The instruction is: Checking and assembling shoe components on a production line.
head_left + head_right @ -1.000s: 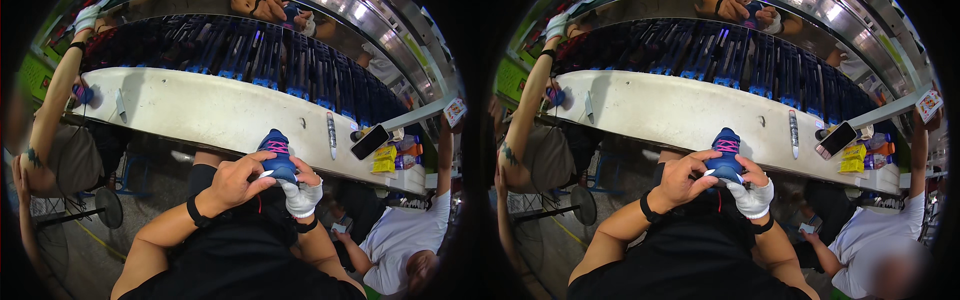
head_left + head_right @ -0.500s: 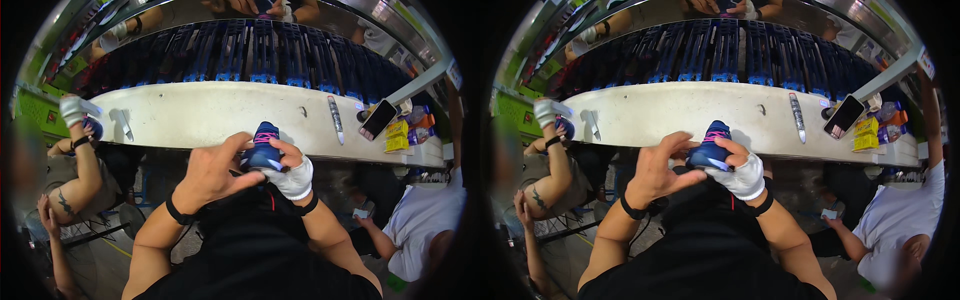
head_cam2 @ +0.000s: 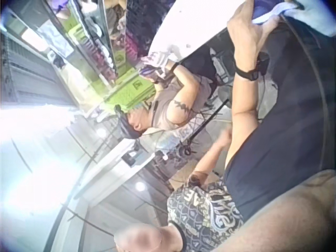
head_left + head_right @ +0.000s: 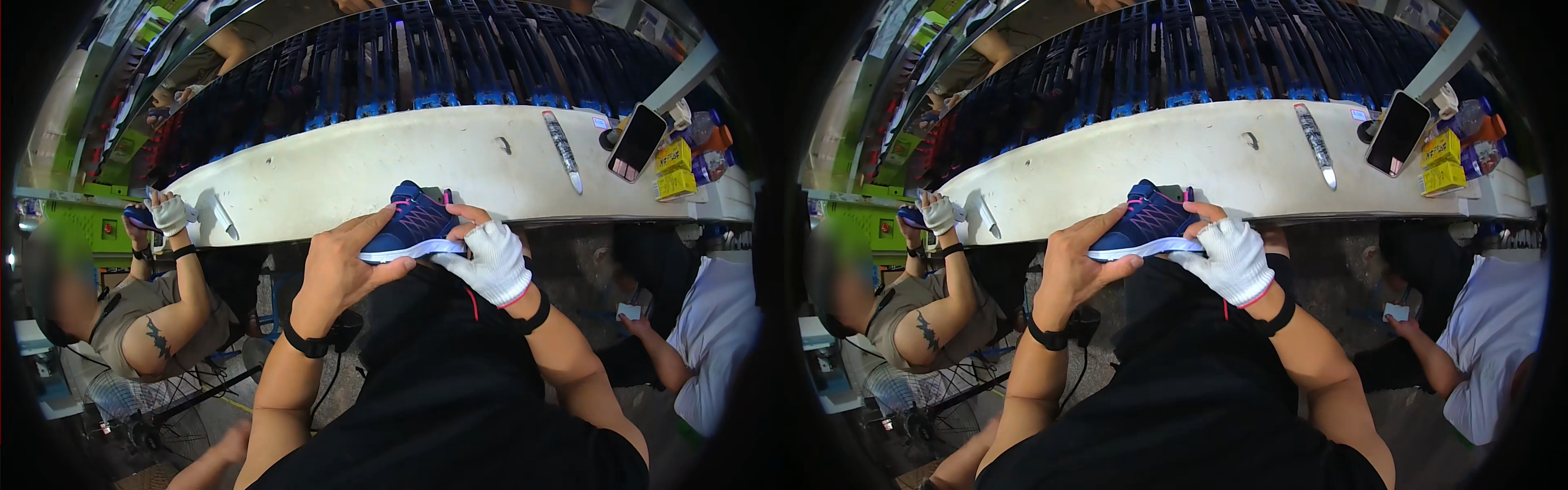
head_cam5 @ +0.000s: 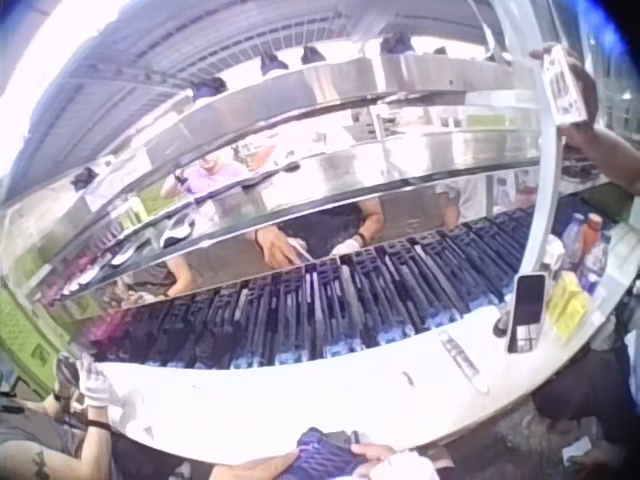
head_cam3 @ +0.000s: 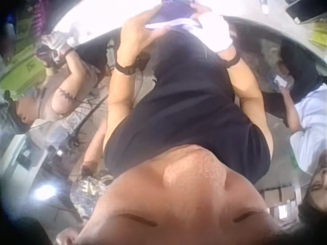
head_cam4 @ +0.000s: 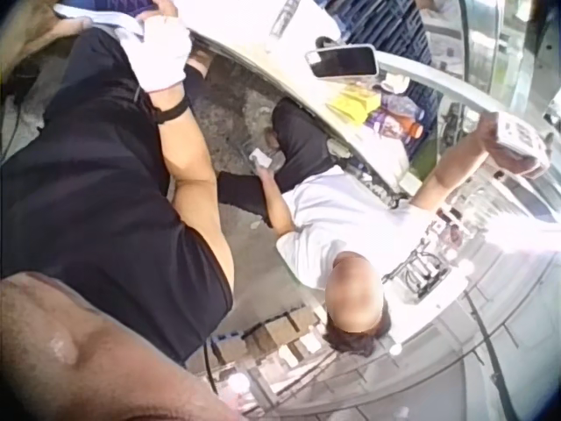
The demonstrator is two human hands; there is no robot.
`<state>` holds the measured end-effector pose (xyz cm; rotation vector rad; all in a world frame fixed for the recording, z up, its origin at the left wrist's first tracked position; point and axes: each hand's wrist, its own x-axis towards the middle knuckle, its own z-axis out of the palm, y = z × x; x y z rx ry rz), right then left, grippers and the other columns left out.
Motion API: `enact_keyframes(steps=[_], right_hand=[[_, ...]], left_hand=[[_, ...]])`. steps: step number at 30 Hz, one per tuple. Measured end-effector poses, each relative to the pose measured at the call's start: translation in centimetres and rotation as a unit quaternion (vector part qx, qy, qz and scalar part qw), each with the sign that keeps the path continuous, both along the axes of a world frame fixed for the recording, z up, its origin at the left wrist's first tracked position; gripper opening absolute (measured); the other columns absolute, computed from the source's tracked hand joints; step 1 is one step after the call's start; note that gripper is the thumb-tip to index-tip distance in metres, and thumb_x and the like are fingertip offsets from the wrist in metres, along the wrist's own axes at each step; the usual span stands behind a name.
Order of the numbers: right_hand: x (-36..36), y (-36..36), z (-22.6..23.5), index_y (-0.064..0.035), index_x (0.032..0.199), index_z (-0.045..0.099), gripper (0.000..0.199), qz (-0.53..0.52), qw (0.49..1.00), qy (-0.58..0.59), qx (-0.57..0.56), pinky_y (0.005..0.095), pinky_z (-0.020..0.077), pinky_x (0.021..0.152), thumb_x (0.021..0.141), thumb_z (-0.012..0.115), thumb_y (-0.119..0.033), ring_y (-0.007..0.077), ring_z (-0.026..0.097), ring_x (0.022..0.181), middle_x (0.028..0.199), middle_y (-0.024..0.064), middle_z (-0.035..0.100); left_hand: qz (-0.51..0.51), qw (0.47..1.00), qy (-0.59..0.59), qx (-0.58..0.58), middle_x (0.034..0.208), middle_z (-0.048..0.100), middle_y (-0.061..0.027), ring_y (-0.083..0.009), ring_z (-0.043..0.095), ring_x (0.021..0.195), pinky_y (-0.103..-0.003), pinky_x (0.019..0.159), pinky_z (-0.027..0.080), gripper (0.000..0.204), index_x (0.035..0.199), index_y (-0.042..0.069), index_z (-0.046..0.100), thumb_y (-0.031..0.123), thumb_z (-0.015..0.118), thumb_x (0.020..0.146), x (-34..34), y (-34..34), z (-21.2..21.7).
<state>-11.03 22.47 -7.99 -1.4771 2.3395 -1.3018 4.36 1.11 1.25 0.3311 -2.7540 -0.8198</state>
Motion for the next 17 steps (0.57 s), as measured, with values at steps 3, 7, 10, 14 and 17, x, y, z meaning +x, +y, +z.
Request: enact_keyframes(steps=[3, 7, 10, 14, 17], right_hand=[[0.1, -0.3, -1.0, -0.0065, 0.094, 0.075, 0.030, -0.017, 0.999, 0.000, -0.031, 0.0369, 0.0605, 0.072, 0.078, 0.097, -0.019, 0.0233, 0.075, 0.077, 0.132, 0.0097, 0.075], [-0.1, 0.3, -2.0, -0.0068, 0.102, 0.074, 0.035, -0.019, 0.999, -0.029, -0.012, 0.0373, 0.0604, 0.071, 0.078, 0.097, -0.018, 0.0235, 0.075, 0.076, 0.132, 0.0098, 0.076], [-0.7, 1.3, -1.4, -0.0071, 0.119, 0.069, 0.053, -0.039, 0.998, -0.022, 0.032, 0.0392, 0.0620, 0.080, 0.076, 0.098, -0.019, 0.0281, 0.078, 0.091, 0.137, 0.0125, 0.073], [-1.5, 3.2, 3.6, -0.0062, 0.142, 0.059, 0.093, 0.002, 0.990, 0.053, -0.129, 0.0479, 0.0566, 0.109, 0.068, 0.106, -0.036, 0.0431, 0.068, 0.130, 0.147, 0.0238, 0.065], [-2.0, 3.7, 4.8, -0.0089, 0.144, 0.059, 0.093, 0.091, 0.981, 0.016, -0.168, 0.0490, 0.0584, 0.109, 0.071, 0.106, -0.040, 0.0406, 0.071, 0.129, 0.150, 0.0235, 0.065]], left_hand=[[0.009, 1.000, -0.006, 0.007, 0.123, 0.080, -0.0229, -0.0376, 0.081, 0.105, -0.042, 0.091, 0.065, 0.077, 0.141, 0.003, 0.074, 0.042, 0.097, 0.078, 0.6, 0.6, -0.6], [0.021, 0.999, -0.033, 0.013, 0.129, 0.078, -0.0225, -0.0360, 0.080, 0.113, -0.040, 0.096, 0.063, 0.079, 0.144, 0.004, 0.072, 0.027, 0.099, 0.073, 0.7, 2.7, 0.8], [-0.027, 1.000, 0.009, -0.003, 0.135, 0.076, -0.0210, -0.0362, 0.080, 0.111, -0.041, 0.092, 0.064, 0.076, 0.144, 0.005, 0.070, 0.014, 0.098, 0.074, 0.4, 3.0, 1.0], [-0.039, 0.989, 0.129, 0.062, 0.134, 0.074, -0.0188, -0.0358, 0.078, 0.109, -0.042, 0.089, 0.065, 0.072, 0.142, 0.004, 0.068, 0.004, 0.095, 0.075, -1.3, 4.8, -1.2], [-0.070, 0.970, 0.227, 0.055, 0.129, 0.074, -0.0172, -0.0343, 0.077, 0.107, -0.043, 0.088, 0.065, 0.067, 0.139, 0.004, 0.069, 0.005, 0.094, 0.077, -2.8, 6.4, -3.8]])
